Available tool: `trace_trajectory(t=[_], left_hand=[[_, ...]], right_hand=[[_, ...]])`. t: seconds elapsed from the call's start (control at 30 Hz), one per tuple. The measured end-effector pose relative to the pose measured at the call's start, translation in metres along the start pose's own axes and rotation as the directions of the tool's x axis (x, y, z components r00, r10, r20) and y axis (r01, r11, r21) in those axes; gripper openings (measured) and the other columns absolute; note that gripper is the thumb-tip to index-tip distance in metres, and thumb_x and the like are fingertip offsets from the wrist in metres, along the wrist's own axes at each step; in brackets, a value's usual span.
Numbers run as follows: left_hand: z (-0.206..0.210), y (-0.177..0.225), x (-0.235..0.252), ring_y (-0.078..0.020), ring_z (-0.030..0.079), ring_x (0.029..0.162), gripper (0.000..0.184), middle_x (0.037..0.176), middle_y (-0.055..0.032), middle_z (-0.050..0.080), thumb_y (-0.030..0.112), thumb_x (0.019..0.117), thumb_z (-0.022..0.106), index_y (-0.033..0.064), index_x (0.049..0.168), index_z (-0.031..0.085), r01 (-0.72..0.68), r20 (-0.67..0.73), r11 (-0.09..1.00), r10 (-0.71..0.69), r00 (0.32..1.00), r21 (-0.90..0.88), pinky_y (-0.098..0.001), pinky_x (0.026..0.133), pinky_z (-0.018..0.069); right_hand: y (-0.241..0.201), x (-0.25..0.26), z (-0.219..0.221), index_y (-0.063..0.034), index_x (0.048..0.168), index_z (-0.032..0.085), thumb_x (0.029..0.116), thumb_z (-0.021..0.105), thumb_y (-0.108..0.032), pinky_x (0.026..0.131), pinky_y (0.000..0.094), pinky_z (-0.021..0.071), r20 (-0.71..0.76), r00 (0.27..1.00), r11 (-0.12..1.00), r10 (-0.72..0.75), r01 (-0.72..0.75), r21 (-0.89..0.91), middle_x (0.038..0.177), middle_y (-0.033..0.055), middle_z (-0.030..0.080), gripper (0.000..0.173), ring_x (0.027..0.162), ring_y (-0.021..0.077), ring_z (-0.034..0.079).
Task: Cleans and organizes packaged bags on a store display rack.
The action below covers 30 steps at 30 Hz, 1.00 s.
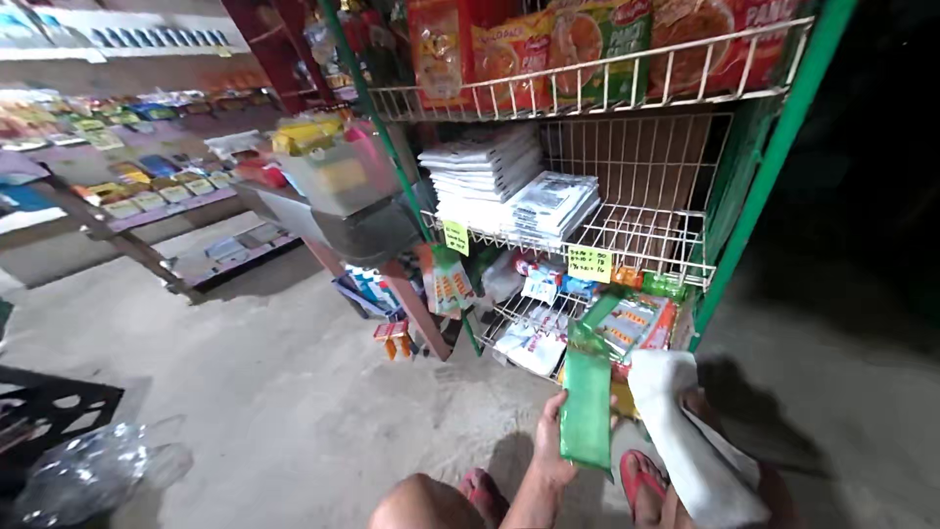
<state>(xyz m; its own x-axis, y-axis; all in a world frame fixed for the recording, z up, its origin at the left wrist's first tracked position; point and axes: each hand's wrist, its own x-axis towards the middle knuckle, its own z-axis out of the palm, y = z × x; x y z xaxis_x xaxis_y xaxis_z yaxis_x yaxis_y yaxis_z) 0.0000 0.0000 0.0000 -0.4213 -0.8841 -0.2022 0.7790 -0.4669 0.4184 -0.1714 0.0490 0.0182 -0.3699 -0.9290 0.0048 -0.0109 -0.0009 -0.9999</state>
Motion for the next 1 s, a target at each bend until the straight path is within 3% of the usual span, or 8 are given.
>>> trace_trajectory(t=[0.07, 0.13, 0.23, 0.37, 0.57, 0.67, 0.8, 1.0], left_hand=[[0.001, -0.011, -0.014, -0.0264, 0.074, 0.097, 0.051, 0.106, -0.0139, 0.075, 0.041, 0.1028, 0.029, 0.0105, 0.112, 0.069, -0.016, 0.009, 1.0, 0.016, 1.0, -0.025, -0.0419, 0.082, 0.0617], [0.014, -0.019, -0.026, -0.016, 0.075, 0.089, 0.057, 0.098, -0.0055, 0.077, 0.045, 0.1076, 0.019, 0.0152, 0.109, 0.068, -0.078, -0.006, 0.997, 0.078, 0.997, 0.014, -0.034, 0.077, 0.0622], [0.03, -0.02, -0.042, -0.0085, 0.072, 0.083, 0.054, 0.09, -0.001, 0.074, 0.036, 0.1118, 0.011, 0.0144, 0.11, 0.06, -0.263, -0.213, 0.965, 0.261, 0.941, 0.021, -0.0268, 0.073, 0.0608], [0.017, -0.002, -0.059, -0.0066, 0.069, 0.072, 0.049, 0.079, 0.0003, 0.07, 0.028, 0.1118, 0.013, 0.0119, 0.101, 0.059, -0.466, -0.397, 0.885, 0.437, 0.807, 0.027, -0.0239, 0.066, 0.0592], [0.0, 0.024, -0.142, -0.0104, 0.072, 0.083, 0.045, 0.09, -0.0009, 0.075, 0.036, 0.11, 0.025, 0.0154, 0.104, 0.064, -0.375, -0.298, 0.909, 0.415, 0.859, 0.183, -0.03, 0.076, 0.0615], [-0.014, 0.038, -0.187, -0.0154, 0.074, 0.082, 0.026, 0.091, -0.0052, 0.076, 0.017, 0.0913, 0.051, 0.0101, 0.116, 0.058, -0.264, -0.41, 0.915, 0.377, 0.831, 0.306, -0.0344, 0.074, 0.0628], [-0.021, 0.047, -0.242, -0.0109, 0.072, 0.086, 0.042, 0.101, -0.0019, 0.073, 0.008, 0.0969, 0.045, 0.0088, 0.139, 0.047, -0.005, -0.516, 0.854, 0.318, 0.795, 0.52, -0.0312, 0.078, 0.0615], [-0.041, 0.036, -0.28, -0.0073, 0.068, 0.097, 0.04, 0.11, -0.0104, 0.07, 0.003, 0.0917, 0.062, -0.0085, 0.13, 0.055, 0.151, -0.368, 0.378, 0.609, 0.703, 0.913, -0.028, 0.09, 0.0564]], right_hand=[[-0.026, 0.017, 0.014, 0.0104, 0.117, 0.06, 0.1009, 0.05, -0.005, 0.086, 0.0183, 0.0562, 0.122, 0.979, 0.986, -0.164, 0.164, 0.007, 0.108, 0.0126, 0.071, 0.024, 0.098, 0.0053, 0.069], [-0.012, 0.017, 0.043, 0.0102, 0.131, 0.061, 0.0995, 0.057, -0.02, 0.112, 0.0443, 0.0439, 0.365, 0.864, 0.896, -0.346, 0.42, -0.145, 0.138, 0.0253, 0.06, 0.044, 0.132, 0.0313, 0.057], [0.011, -0.004, 0.079, -0.0018, 0.142, 0.058, 0.0991, 0.05, -0.043, 0.117, 0.0602, 0.0329, 0.541, 0.714, 0.713, -0.443, 0.647, -0.27, 0.151, 0.0207, 0.051, 0.06, 0.143, 0.0423, 0.044], [0.022, -0.044, 0.093, -0.0041, 0.129, 0.07, 0.0897, 0.049, -0.009, 0.114, 0.049, 0.0422, 0.577, 0.616, 0.663, -0.536, 0.731, -0.164, 0.136, 0.0126, 0.066, 0.045, 0.132, 0.0323, 0.058], [0.008, -0.053, 0.117, -0.0019, 0.108, 0.078, 0.0929, 0.055, -0.015, 0.115, 0.053, 0.0393, 0.711, 0.443, 0.683, -0.546, 0.727, 0.072, 0.127, 0.0186, 0.07, 0.031, 0.135, 0.0394, 0.054], [0.006, -0.06, 0.137, 0.0057, 0.1, 0.078, 0.0848, 0.064, -0.004, 0.106, 0.0467, 0.0505, 0.704, 0.501, 0.743, -0.504, 0.667, 0.057, 0.12, 0.027, 0.07, 0.023, 0.124, 0.0418, 0.062], [0.006, -0.045, 0.153, 0.0082, 0.121, 0.069, 0.0864, 0.055, 0.001, 0.107, 0.042, 0.0499, 0.63, 0.576, 0.786, -0.521, 0.612, 0.09, 0.124, 0.0221, 0.069, 0.038, 0.121, 0.0302, 0.065], [0.014, -0.11, 0.151, -0.0132, 0.1, 0.077, 0.0974, 0.057, -0.019, 0.102, 0.0336, 0.0507, 0.687, 0.041, 0.456, -0.726, 0.776, 0.436, 0.103, 0.0042, 0.076, 0.021, 0.11, 0.0183, 0.067]])
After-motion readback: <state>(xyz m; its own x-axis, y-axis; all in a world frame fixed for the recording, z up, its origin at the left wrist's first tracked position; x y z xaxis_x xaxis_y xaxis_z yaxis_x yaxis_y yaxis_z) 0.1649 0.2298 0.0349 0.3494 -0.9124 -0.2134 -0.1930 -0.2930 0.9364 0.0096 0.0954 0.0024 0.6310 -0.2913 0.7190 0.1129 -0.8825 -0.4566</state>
